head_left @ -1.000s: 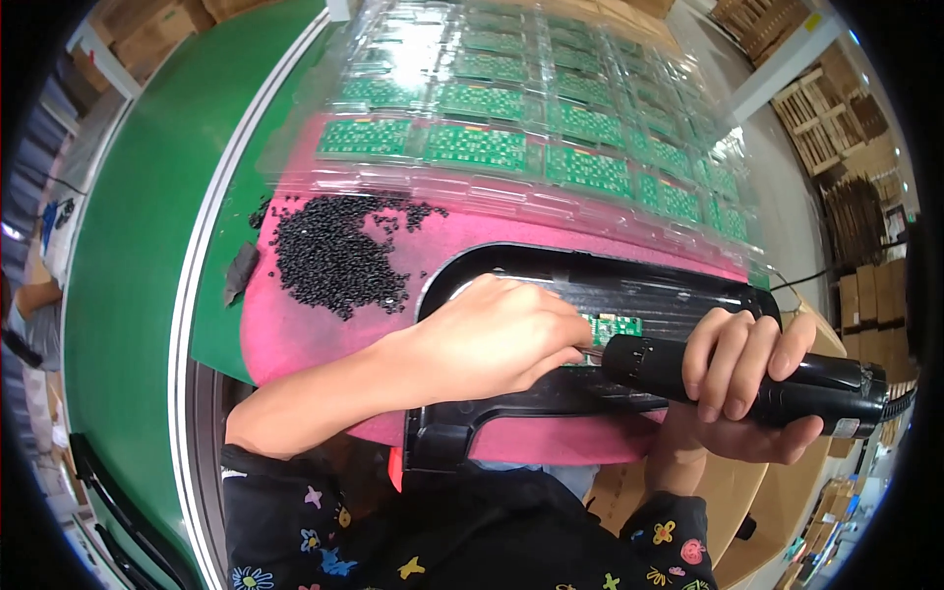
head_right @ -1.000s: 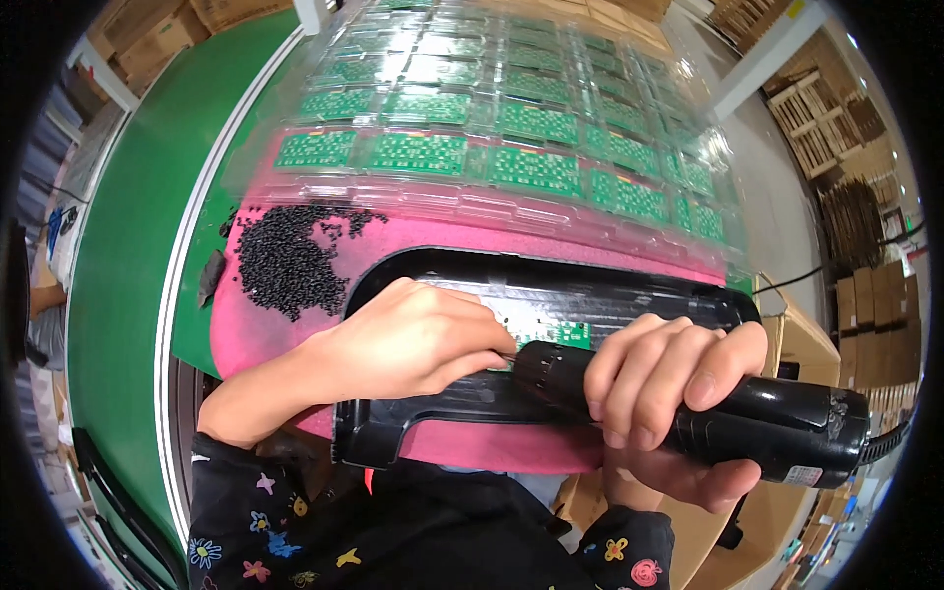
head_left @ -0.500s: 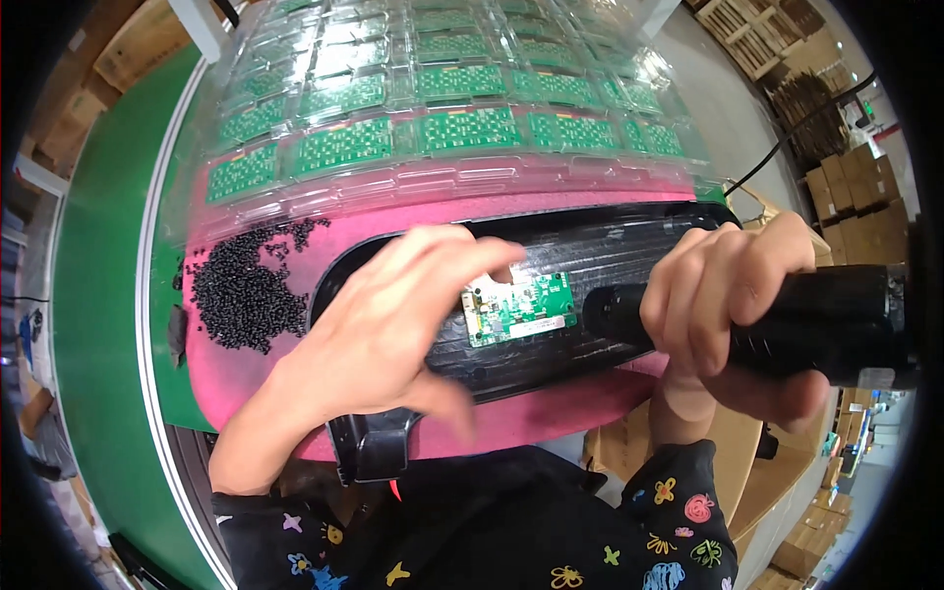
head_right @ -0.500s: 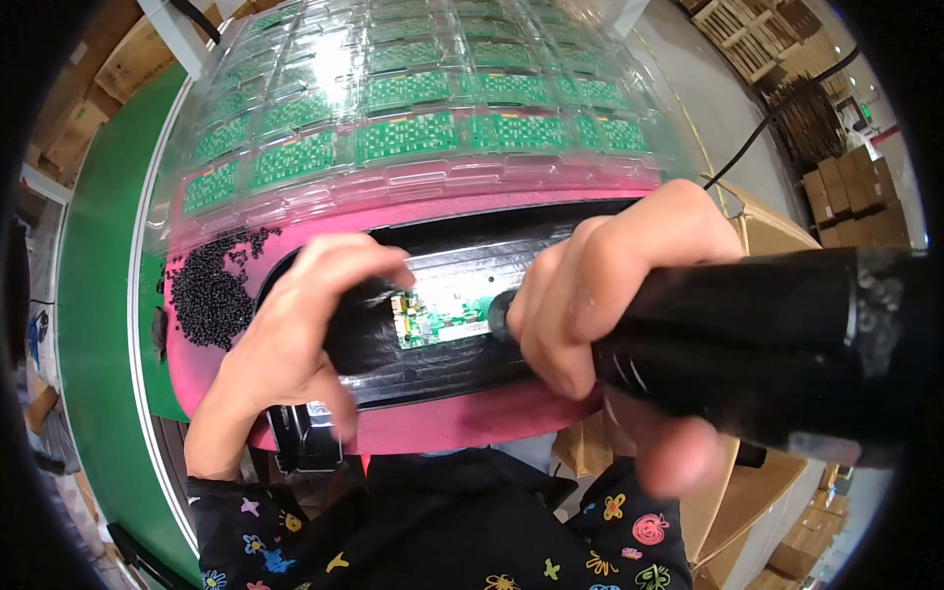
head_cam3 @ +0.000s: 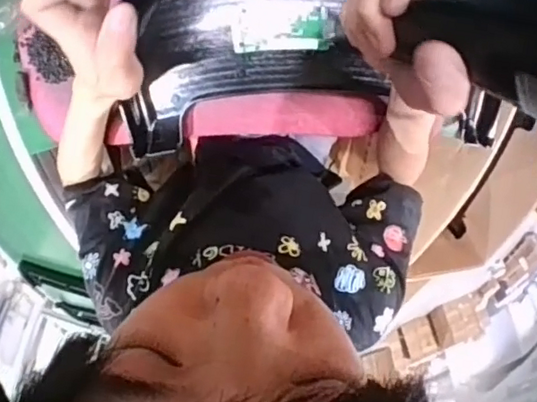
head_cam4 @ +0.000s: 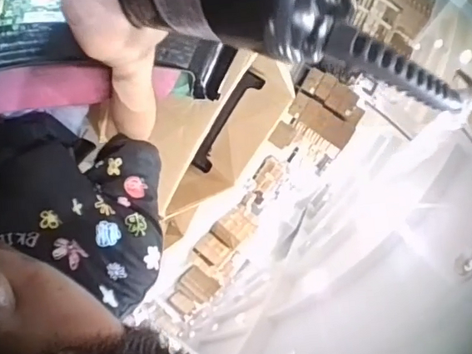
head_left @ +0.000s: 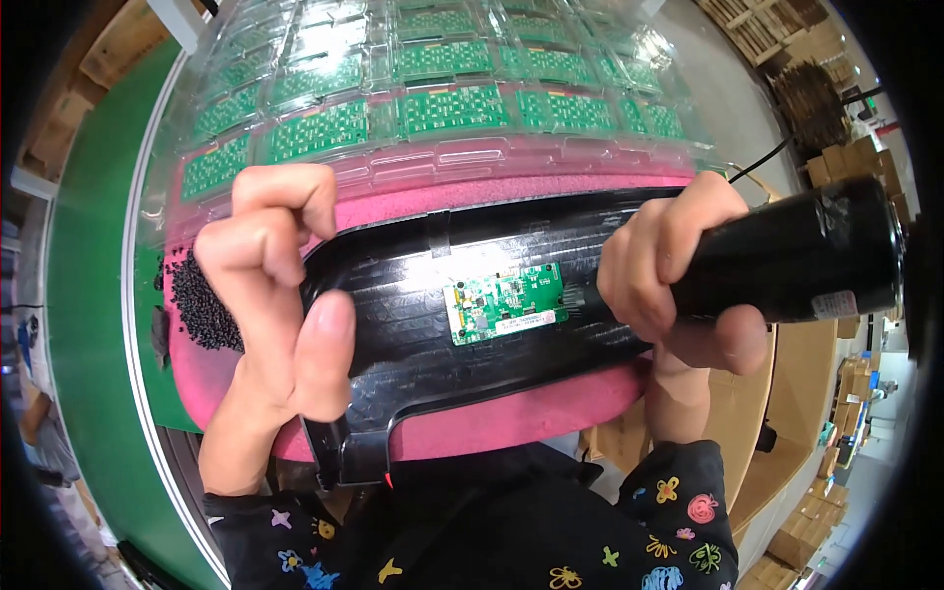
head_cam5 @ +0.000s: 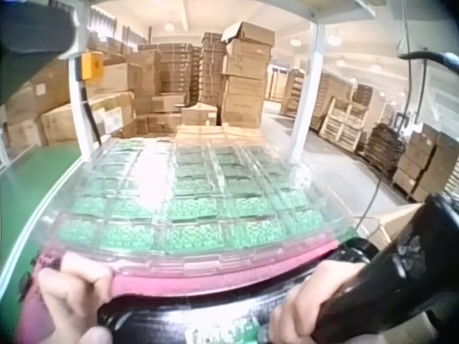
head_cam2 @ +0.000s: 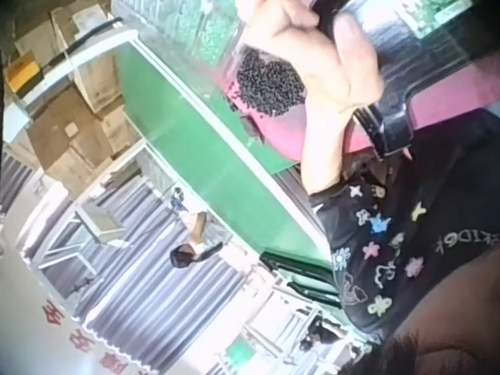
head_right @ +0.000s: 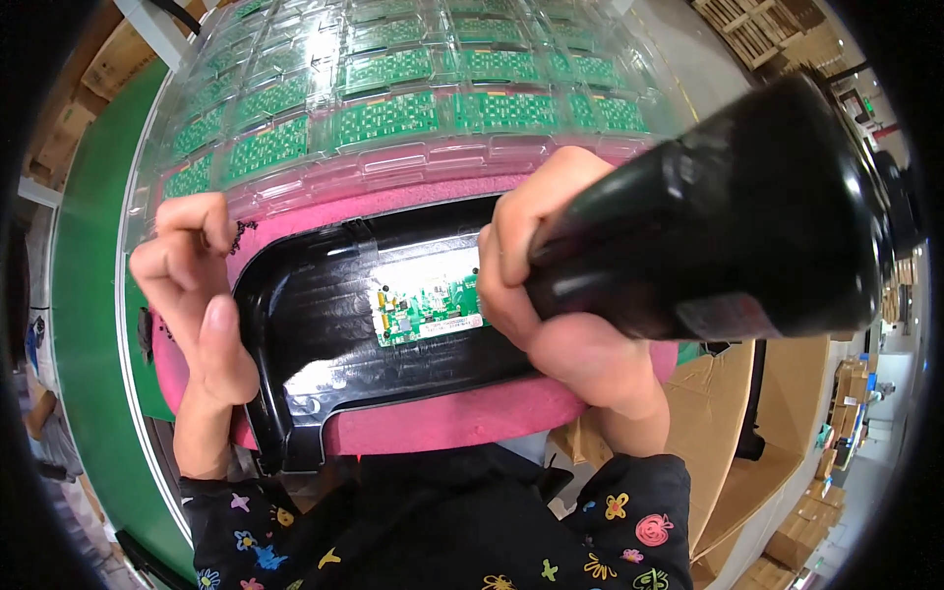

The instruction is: Assembling a circuit board into a plastic housing using an electric screwdriver.

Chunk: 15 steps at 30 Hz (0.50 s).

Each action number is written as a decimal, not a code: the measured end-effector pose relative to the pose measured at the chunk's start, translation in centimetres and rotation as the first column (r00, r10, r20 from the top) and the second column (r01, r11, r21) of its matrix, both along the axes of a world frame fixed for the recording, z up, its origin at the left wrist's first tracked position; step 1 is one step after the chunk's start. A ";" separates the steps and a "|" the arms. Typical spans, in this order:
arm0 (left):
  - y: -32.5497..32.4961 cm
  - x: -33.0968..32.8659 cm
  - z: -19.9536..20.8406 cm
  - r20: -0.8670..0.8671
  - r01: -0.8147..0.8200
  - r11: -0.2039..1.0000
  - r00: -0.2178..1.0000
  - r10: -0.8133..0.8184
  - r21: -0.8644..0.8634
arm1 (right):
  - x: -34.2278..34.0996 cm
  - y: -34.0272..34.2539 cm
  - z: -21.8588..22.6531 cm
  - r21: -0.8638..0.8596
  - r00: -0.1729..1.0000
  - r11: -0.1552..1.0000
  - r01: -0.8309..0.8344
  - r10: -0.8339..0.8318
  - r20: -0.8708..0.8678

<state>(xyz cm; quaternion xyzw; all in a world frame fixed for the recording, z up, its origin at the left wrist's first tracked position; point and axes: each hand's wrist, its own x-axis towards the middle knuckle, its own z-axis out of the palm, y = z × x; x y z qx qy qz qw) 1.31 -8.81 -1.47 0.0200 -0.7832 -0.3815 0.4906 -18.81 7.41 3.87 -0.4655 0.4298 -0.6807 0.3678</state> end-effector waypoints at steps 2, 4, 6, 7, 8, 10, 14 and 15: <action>-0.5 0.0 0.3 0.136 -0.036 0.983 0.989 0.061 -0.179 | 1.2 0.2 0.1 0.007 0.996 0.997 0.083 -0.082 -0.023; -0.3 -0.3 0.7 0.229 -0.075 0.979 0.966 0.119 -0.189 | 1.0 0.5 0.1 0.030 0.986 0.993 0.117 -0.113 -0.121; 0.1 -0.4 1.2 0.348 -0.136 0.975 0.918 0.191 -0.178 | 0.7 0.8 -0.1 0.025 0.972 0.992 0.122 -0.114 -0.204; 0.3 -0.5 1.5 0.414 -0.152 0.965 0.881 0.230 -0.212 | 1.0 0.7 -0.1 -0.013 0.982 0.992 0.129 -0.130 -0.138; 0.4 -0.6 1.5 0.475 -0.167 0.955 0.838 0.269 -0.247 | 1.2 0.7 -0.1 -0.051 0.988 0.989 0.138 -0.141 -0.070; 0.4 0.0 0.9 0.651 -0.083 0.960 0.719 0.243 -0.267 | -0.3 0.4 -0.4 -0.141 1.000 0.990 -0.005 0.005 0.000; 0.9 0.3 0.9 0.668 -0.013 0.916 0.681 0.301 -0.400 | -2.6 -0.3 -0.7 -0.043 0.827 0.976 0.215 -0.159 0.540; 0.8 0.6 1.3 0.707 0.042 0.934 0.665 0.240 -0.356 | -3.9 -0.6 -1.5 0.042 0.762 0.932 0.360 -0.320 0.563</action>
